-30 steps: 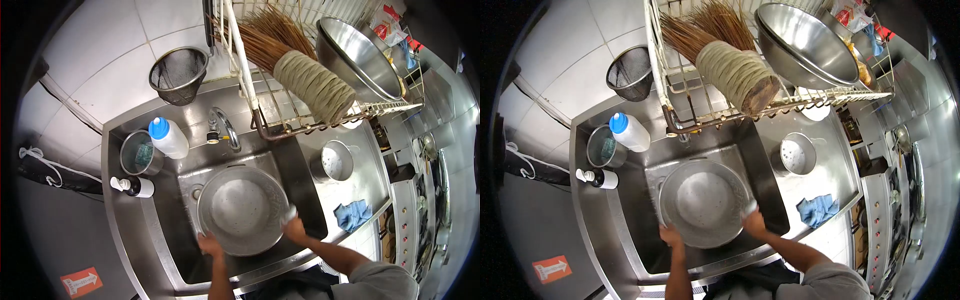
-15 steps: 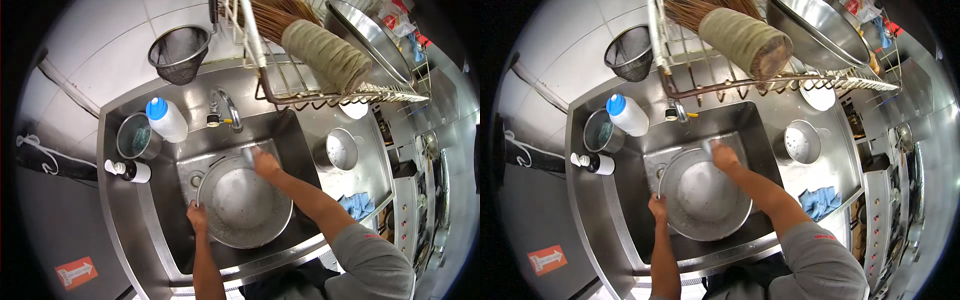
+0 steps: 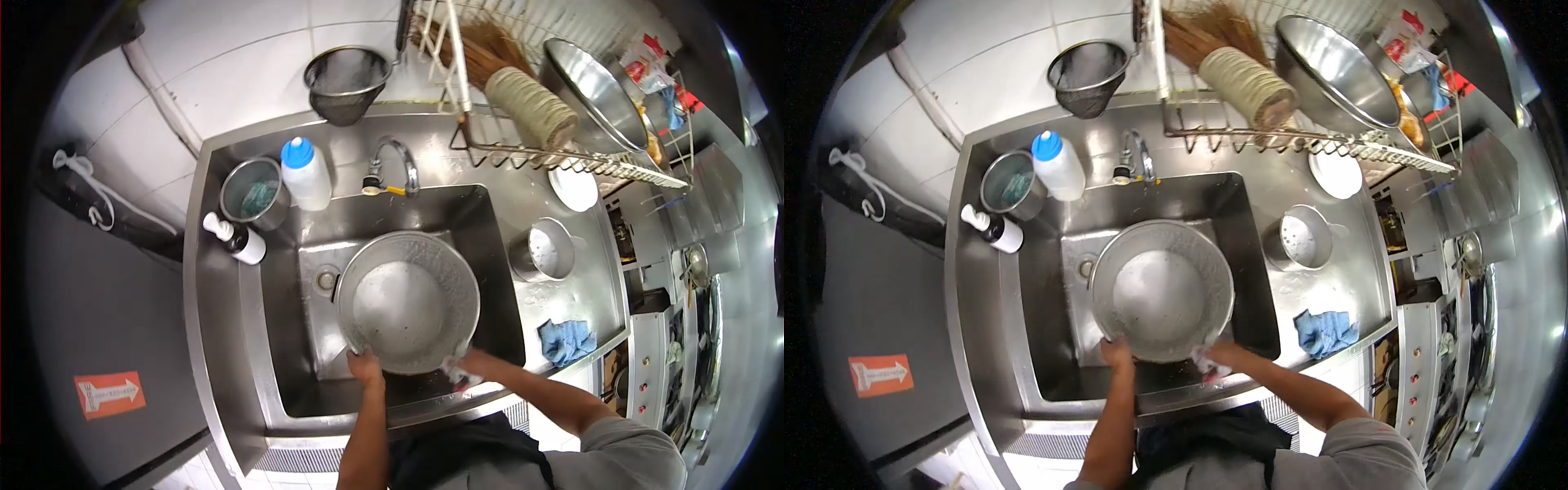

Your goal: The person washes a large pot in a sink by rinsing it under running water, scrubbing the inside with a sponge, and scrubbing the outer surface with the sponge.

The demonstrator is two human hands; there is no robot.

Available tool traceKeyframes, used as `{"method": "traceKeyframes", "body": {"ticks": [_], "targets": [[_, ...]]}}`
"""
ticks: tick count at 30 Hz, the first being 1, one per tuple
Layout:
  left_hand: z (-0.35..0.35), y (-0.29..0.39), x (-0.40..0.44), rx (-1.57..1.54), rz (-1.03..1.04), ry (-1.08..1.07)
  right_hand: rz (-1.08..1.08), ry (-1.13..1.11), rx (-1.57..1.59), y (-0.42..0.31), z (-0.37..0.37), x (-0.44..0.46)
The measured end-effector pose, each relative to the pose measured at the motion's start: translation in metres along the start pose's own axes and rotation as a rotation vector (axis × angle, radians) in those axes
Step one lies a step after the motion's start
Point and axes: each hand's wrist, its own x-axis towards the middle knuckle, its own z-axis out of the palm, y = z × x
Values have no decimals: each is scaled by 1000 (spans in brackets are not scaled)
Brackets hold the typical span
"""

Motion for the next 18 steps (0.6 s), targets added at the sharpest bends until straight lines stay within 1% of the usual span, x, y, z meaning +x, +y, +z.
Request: {"method": "traceKeyframes", "body": {"ticks": [1, 2, 3, 4, 5, 6, 7, 8, 10, 12, 14, 15, 16, 17, 18], "targets": [[-6, 2, 9, 42, 32, -115, 80, 19, -239, -29, -27, -14], [-13, 8, 19, 47, 20, -103, 232, 20, 17, -12, -33, 9], [-19, 19, 30, 25, -2, -165, 210, 134, -233, -54, -54, -13], [-19, 27, 37, -2, -24, -227, 39, 301, -472, -37, -56, 11], [-16, 33, 42, -7, -37, -215, -142, 465, -707, -21, -60, 35], [-13, 37, 46, -29, 3, -202, -149, 456, -717, -25, -62, 37], [-11, 37, 47, -50, 45, -188, -182, 539, -789, -36, -66, 40], [-11, 35, 48, -50, 36, -180, -217, 623, -859, -47, -72, 42], [-8, 34, 43, 41, 31, -226, -212, 592, -857, -68, -88, 39], [-10, 47, 28, 104, -28, -188, -216, 545, -851, -68, -89, 53], [-12, 62, 20, 172, -96, -148, -386, 473, -867, -47, -79, 90], [-9, 64, 18, 195, -63, -96, -399, 443, -884, -48, -75, 108], [-7, 66, 14, 218, -32, -47, -329, 301, -1013, -52, -68, 128], [-6, 67, 15, 181, -71, -49, -264, 164, -1144, -55, -65, 149], [-5, 66, 16, 178, -100, -22, -288, 143, -1169, -53, -64, 174]]}}
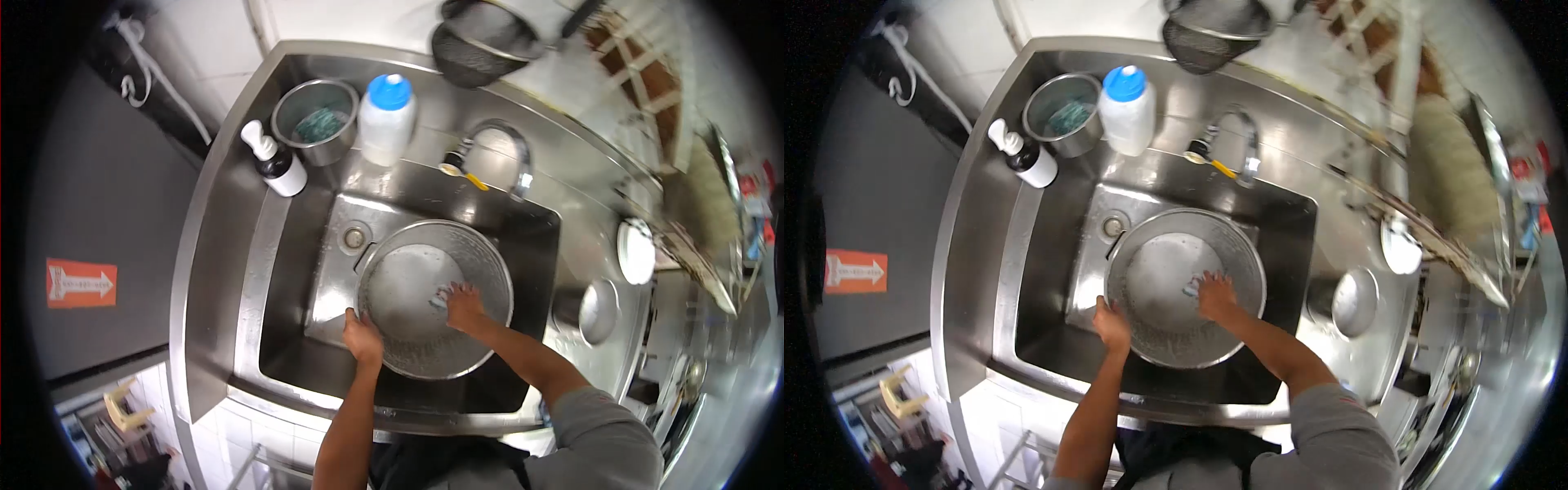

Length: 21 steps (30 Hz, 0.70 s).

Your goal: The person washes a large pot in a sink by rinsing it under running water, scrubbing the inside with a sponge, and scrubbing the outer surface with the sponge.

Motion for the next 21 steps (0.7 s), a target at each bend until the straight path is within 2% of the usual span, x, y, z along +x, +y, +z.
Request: {"method": "traceKeyframes", "body": {"ticks": [2, 5, 7, 8, 11, 15, 18, 19, 20, 21], "targets": [[1, -3, 2, 9, 49, -15, 78, -39, -115, 10, 39, 52], [-4, 11, 0, 46, 12, 33, 361, 120, -102, 31, 194, 128], [-7, 12, 1, 25, 4, 35, 818, 215, 502, -14, 283, 146], [-7, 12, 0, -9, 9, 18, 866, 176, 684, -45, 280, 133], [-4, 5, -2, -6, -15, 9, 491, 25, 960, -140, 230, 131], [-6, 8, -2, -33, 3, 18, 106, 47, 1300, -140, 125, 169], [-6, 7, 5, -135, -17, 1, -118, 163, 1417, -101, 43, 143], [6, -10, 16, -120, 73, 34, -206, 245, 1400, -90, 19, 122], [6, -8, 25, -134, 86, 30, -285, 345, 1352, -82, -6, 101], [6, 0, 37, -301, 133, 21, -385, 532, 1180, -79, -29, 80]]}}
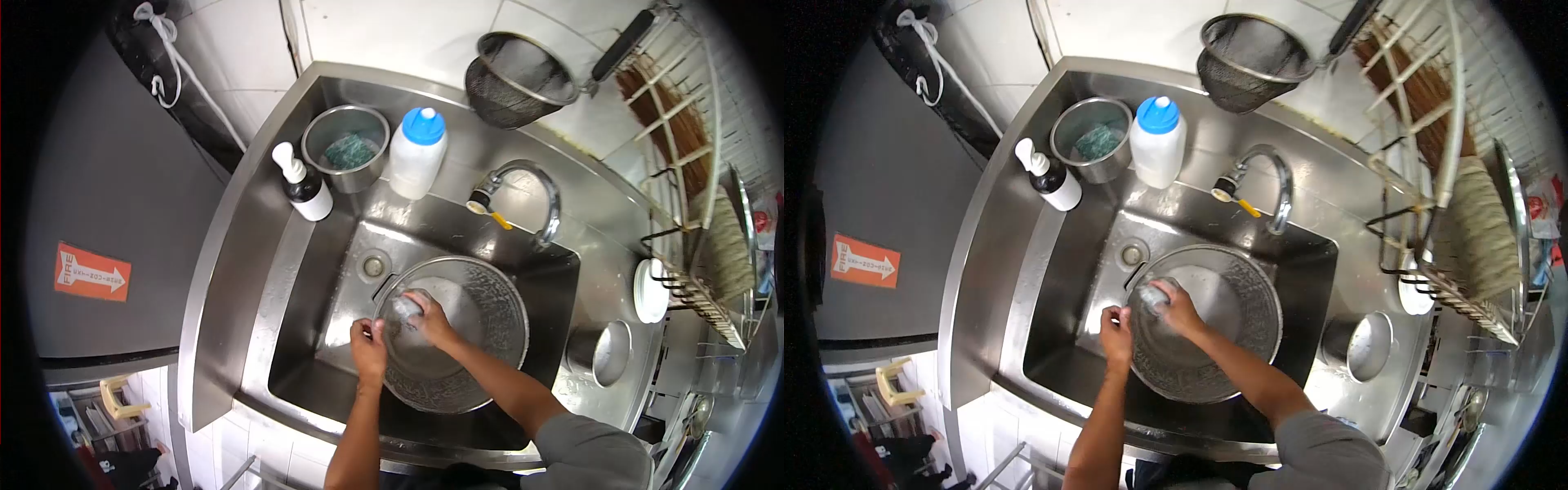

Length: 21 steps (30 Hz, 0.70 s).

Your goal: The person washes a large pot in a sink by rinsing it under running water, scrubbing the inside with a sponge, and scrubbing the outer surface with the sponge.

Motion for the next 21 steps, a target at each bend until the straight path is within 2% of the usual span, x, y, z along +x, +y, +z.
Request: {"method": "traceKeyframes", "body": {"ticks": [1, 3, 4, 5, 6, 7, 8, 10, 11, 12, 14, 15, 16, 17, 18, 19, 20, 21], "targets": [[3, 5, 12, -165, 43, -8, -5, 14, -8, -34, -11, -1], [7, 5, 26, -150, 46, -93, -474, 67, -633, -85, -23, 6], [9, 3, 33, -46, 51, -174, -470, 82, -640, -80, -19, 15], [11, 2, 39, 59, 58, -254, -513, 29, -786, -66, -13, 28], [9, 2, 40, 124, 122, -266, -550, -32, -930, -50, -15, 38], [0, 18, 37, 254, 94, -268, -535, -30, -929, -36, -26, 46], [0, 11, 36, 265, 81, -238, -300, -79, -994, -23, -41, 57], [0, 10, 27, 269, 57, -201, 80, -13, -1003, -25, -81, 46], [-6, 17, 18, 229, 13, -190, 232, 116, -944, -35, -112, 28], [-11, 21, 10, 190, -29, -180, 218, 113, -1116, -5, -134, 6], [-12, 6, -9, 245, -59, -135, 396, 196, -1141, 24, -158, -57], [-11, -3, -20, 298, -82, -87, 582, 290, -980, 17, -160, -87], [-12, -8, -36, 297, -72, -95, 729, 422, -722, -31, -157, -114], [-13, -14, -53, 205, -116, -22, 816, 496, -699, 3, -147, -154], [-12, -19, -67, 114, -159, 47, 892, 580, -715, -17, -129, -181], [-8, -24, -79, 112, -146, 32, 925, 527, -702, -17, -111, -211], [0, -29, -90, 216, -191, 158, 1111, 418, -204, -28, -102, -228], [6, -34, -97, 318, -232, 286, 1202, 451, 163, -37, -85, -240]]}}
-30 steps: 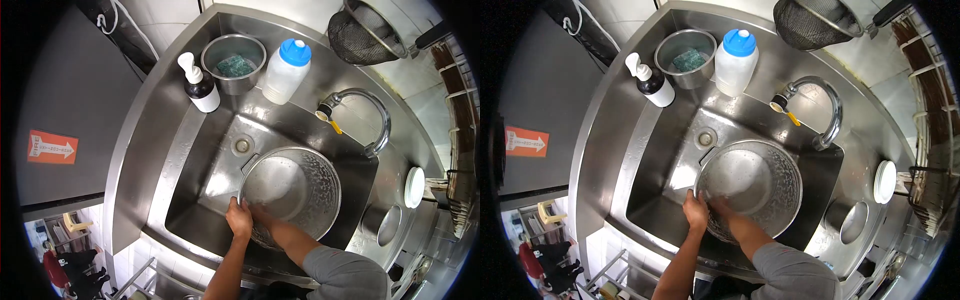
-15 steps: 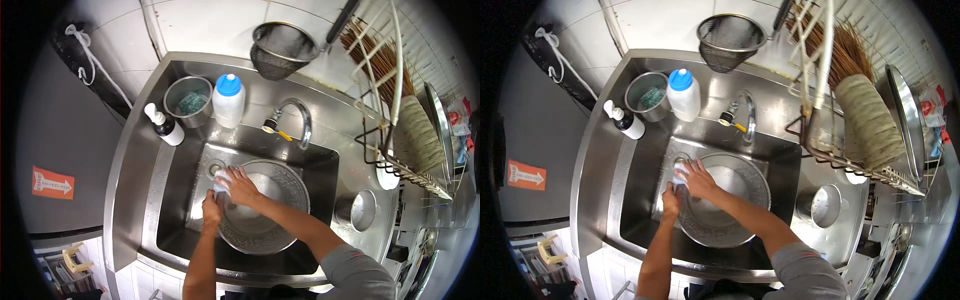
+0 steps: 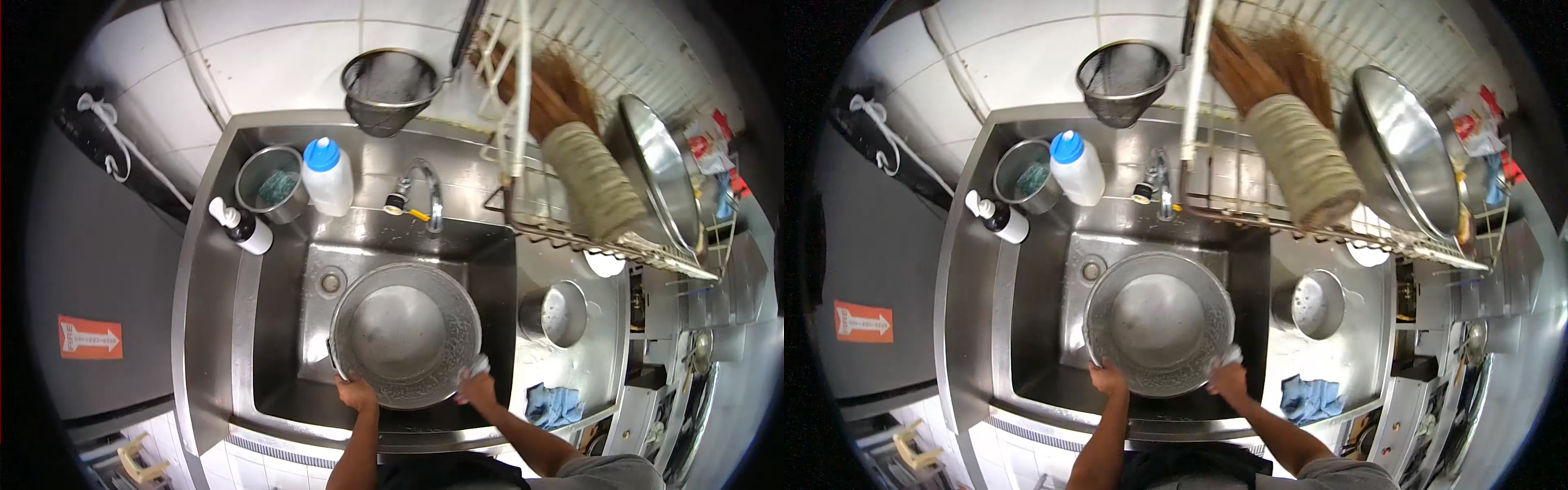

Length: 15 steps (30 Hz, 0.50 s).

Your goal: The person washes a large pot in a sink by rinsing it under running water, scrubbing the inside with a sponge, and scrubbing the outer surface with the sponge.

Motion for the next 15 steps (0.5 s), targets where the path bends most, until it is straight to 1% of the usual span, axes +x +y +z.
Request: {"method": "traceKeyframes", "body": {"ticks": [1, 2, 3, 5, 6, 8, 9, 11, 12, 14, 15], "targets": [[4, -8, 3, -11, 20, -14, -26, 74, -15, 5, 11, -21], [8, -18, 17, -9, 156, -32, 73, 147, 13, 50, 38, 13], [7, -19, 35, -8, 291, -49, 53, 253, -260, 50, 52, 3], [10, -2, 97, -96, 275, -322, 54, 278, -206, 51, 68, -5], [-2, 35, 112, -36, 294, -472, 47, 283, -177, 51, 72, -5], [30, 38, 144, -66, 517, -604, 36, 329, -110, 47, 76, -5], [33, 42, 146, -64, 542, -612, 25, 365, -42, 40, 83, -3], [33, 36, 118, -198, 449, -465, 24, 444, 76, 42, 89, -6], [38, 24, 106, -194, 467, -481, 35, 493, 134, 44, 98, -10], [48, -3, 91, -192, 443, -196, 57, 506, 322, 47, 122, -23], [42, -3, 88, -189, 457, -203, 77, 453, 474, 46, 133, -30]]}}
